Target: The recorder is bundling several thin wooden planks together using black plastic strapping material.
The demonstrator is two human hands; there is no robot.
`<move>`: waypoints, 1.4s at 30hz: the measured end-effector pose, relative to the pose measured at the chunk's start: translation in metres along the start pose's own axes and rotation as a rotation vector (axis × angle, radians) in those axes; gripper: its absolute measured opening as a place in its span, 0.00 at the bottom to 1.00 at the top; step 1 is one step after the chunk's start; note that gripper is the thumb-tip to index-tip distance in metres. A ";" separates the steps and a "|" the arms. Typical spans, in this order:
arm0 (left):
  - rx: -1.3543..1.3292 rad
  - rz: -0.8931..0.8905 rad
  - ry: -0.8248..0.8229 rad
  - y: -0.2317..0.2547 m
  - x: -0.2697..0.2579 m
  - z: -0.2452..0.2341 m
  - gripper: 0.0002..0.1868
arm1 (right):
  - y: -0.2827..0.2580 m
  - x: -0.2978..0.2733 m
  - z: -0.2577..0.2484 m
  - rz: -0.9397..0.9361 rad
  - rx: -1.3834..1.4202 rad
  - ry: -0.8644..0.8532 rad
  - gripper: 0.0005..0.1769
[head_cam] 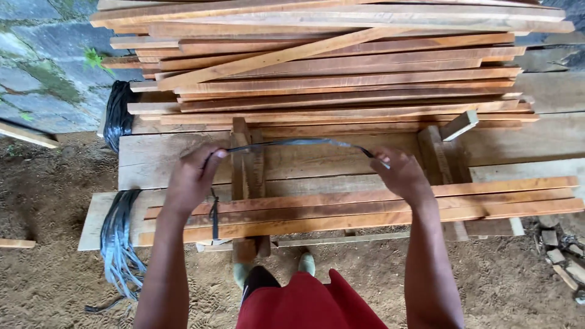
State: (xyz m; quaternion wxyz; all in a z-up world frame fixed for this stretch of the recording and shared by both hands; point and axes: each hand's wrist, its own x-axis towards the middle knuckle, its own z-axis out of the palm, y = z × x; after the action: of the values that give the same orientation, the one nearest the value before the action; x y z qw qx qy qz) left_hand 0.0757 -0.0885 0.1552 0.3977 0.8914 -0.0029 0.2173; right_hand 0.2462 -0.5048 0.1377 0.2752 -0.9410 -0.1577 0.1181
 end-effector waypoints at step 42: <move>0.501 0.041 -0.377 0.136 -0.015 0.414 0.64 | 0.295 0.046 0.033 -0.240 -0.320 0.232 0.14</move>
State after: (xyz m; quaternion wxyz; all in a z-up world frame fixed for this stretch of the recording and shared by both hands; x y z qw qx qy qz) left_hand 0.1970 -0.4777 0.0015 0.1538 0.9860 -0.0411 0.0503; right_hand 0.3465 -0.7080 -0.0597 0.1508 -0.9544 -0.2525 -0.0509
